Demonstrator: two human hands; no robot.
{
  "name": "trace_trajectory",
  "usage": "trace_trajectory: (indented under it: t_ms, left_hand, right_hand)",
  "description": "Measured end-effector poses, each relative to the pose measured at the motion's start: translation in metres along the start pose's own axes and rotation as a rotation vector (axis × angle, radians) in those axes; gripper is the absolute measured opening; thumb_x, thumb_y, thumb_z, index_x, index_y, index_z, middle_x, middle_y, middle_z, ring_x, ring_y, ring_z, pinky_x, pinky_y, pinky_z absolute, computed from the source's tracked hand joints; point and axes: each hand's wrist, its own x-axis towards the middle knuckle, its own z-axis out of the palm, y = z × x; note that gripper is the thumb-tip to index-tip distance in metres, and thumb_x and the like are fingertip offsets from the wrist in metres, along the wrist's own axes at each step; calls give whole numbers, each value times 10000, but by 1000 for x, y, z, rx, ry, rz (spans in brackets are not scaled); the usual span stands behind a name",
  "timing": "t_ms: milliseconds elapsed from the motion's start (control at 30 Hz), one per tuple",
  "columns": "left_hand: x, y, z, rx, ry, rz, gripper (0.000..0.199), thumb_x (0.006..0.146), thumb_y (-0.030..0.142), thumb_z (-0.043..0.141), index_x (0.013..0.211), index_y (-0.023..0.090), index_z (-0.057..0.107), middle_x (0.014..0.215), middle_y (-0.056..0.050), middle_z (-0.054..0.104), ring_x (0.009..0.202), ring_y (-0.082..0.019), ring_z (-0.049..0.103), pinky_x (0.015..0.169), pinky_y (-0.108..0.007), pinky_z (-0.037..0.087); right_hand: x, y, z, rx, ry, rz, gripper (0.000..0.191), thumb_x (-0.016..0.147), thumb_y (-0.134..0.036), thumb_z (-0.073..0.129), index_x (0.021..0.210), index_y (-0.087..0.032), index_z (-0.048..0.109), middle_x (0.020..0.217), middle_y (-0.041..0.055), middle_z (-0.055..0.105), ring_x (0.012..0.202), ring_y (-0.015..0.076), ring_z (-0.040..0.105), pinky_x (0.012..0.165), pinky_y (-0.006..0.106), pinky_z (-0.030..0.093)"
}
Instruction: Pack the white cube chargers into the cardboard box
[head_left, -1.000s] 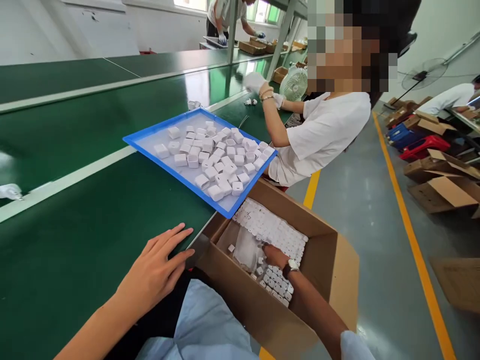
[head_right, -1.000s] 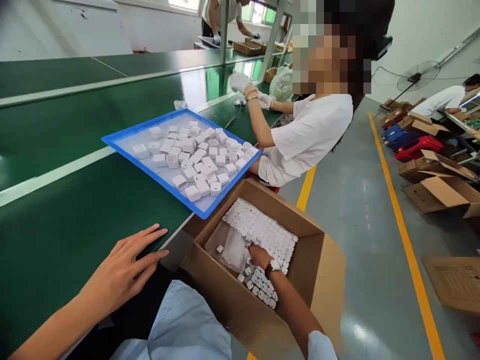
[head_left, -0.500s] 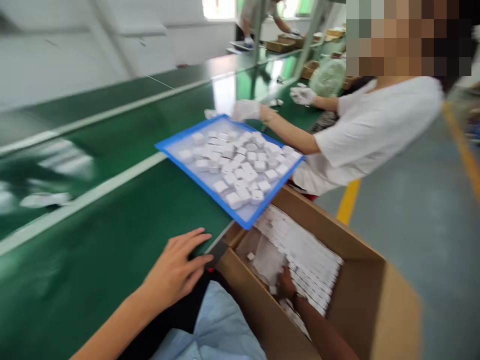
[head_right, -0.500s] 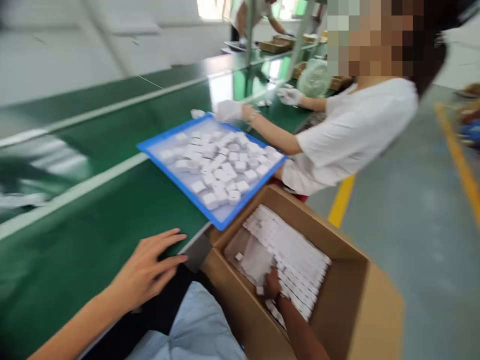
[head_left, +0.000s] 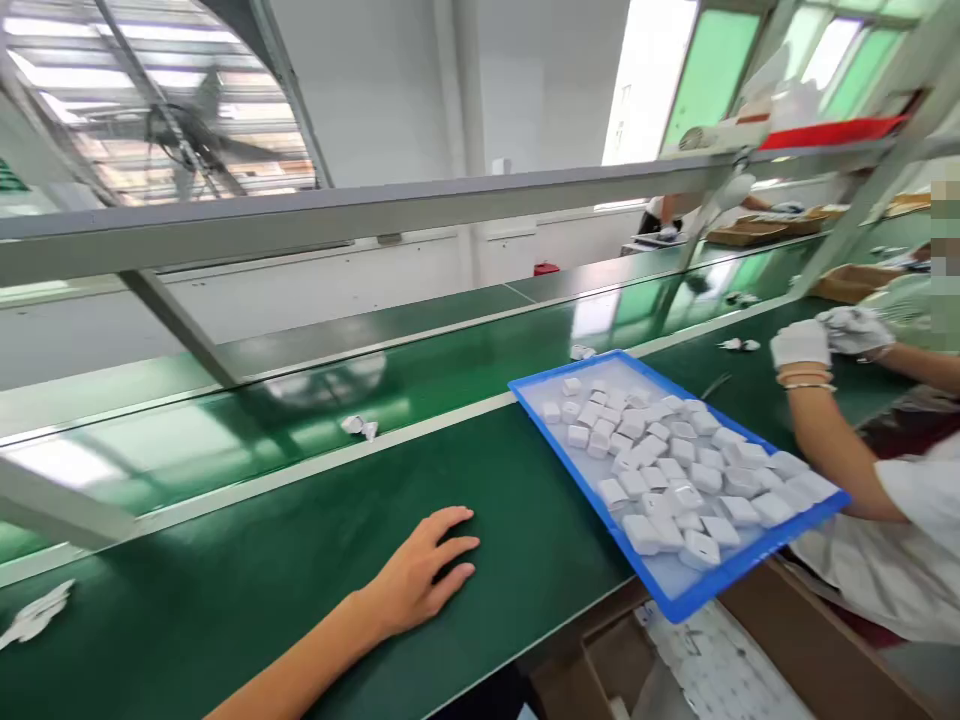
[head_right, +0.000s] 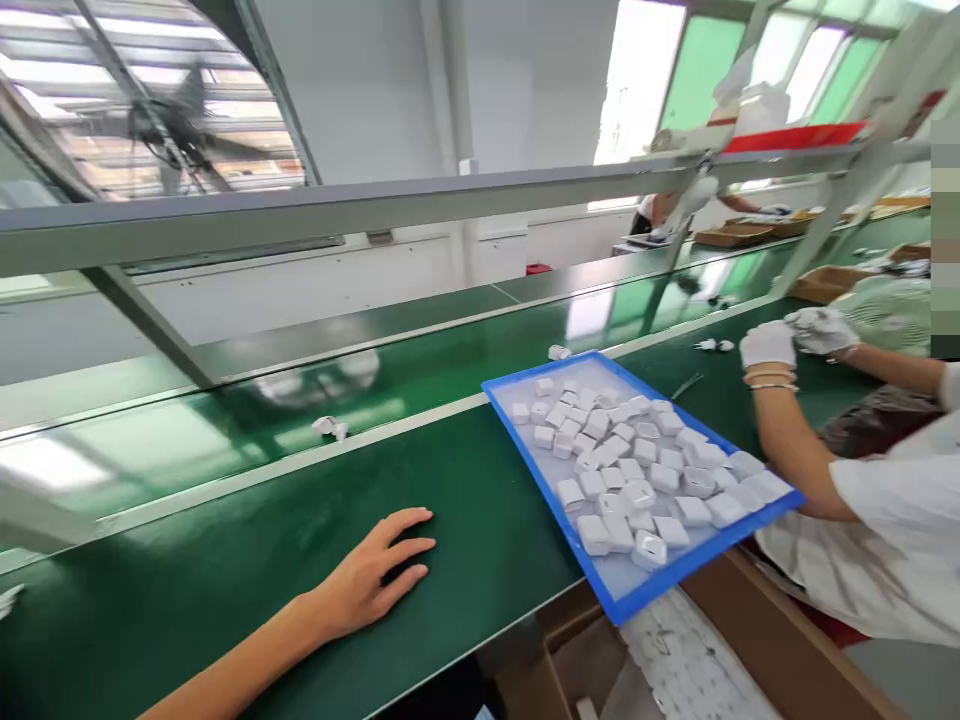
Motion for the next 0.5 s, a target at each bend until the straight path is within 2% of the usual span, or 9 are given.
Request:
trace_trajectory:
  t_ms: [100,167,233,300,367,433,500]
  left_hand:
    - [-2,-13,3,62,29,20,284,1002,255,555,1263,242,665,1416,-115,616,1329,-283,585,1070,-427,549]
    - [-2,-18,8,97,47,51,292,1003,270,555,1270,253,672,1390,-100,646,1331,-290,589,1048,-431,562]
    - [-4,-21,13,112,72,68,303,1008,284,548,1284,266,673,1389,-87,656,1338,-288,589,1034,-430,571]
    - [-6,-24,18,109,101,79,310,1012,306,544,1291,282,677,1401,-71,655,1342,-280,592,1040,-427,572]
    - [-9,-28,21,101,115,82,318,1012,331,547,1301,304,676,1408,-54,656,1337,-275,600,1039,-423,578]
    - [-12,-31,24,93,123,75,333,1007,356,552,1318,323,667,1409,-41,659,1324,-277,614,1025,-426,593]
    - [-13,-34,26,84,137,63,351,1000,371,557,1334,334,657,1408,-36,663,1316,-284,620,1016,-433,600]
  right_hand:
    - [-8,7,-63,-16,161,8,692,752,-640,676,1417,-579,498,1138,89,718,959,390,749,456,472,590]
    - [-4,-12,-93,44,228,-57,688,783,-572,687,1444,-464,528,1234,101,694,1034,378,741,622,465,674]
    - [11,-52,-104,146,221,-219,615,842,-459,696,1431,-347,560,1386,118,619,1180,355,687,860,438,672]
    - [36,-102,-97,144,87,-457,524,904,-365,664,1415,-310,564,1476,110,540,1281,324,623,990,432,618]
    - [64,-150,-80,18,-97,-704,386,952,-273,609,1337,-300,612,1523,86,486,1389,292,521,1115,449,523]
    - [90,-187,-59,-180,-271,-848,403,968,-148,520,1344,-275,589,1537,85,464,1436,249,459,1157,442,473]
    - [111,-211,-40,-370,-407,-909,470,911,-33,482,1331,-216,589,1535,109,470,1457,237,426,1175,437,447]
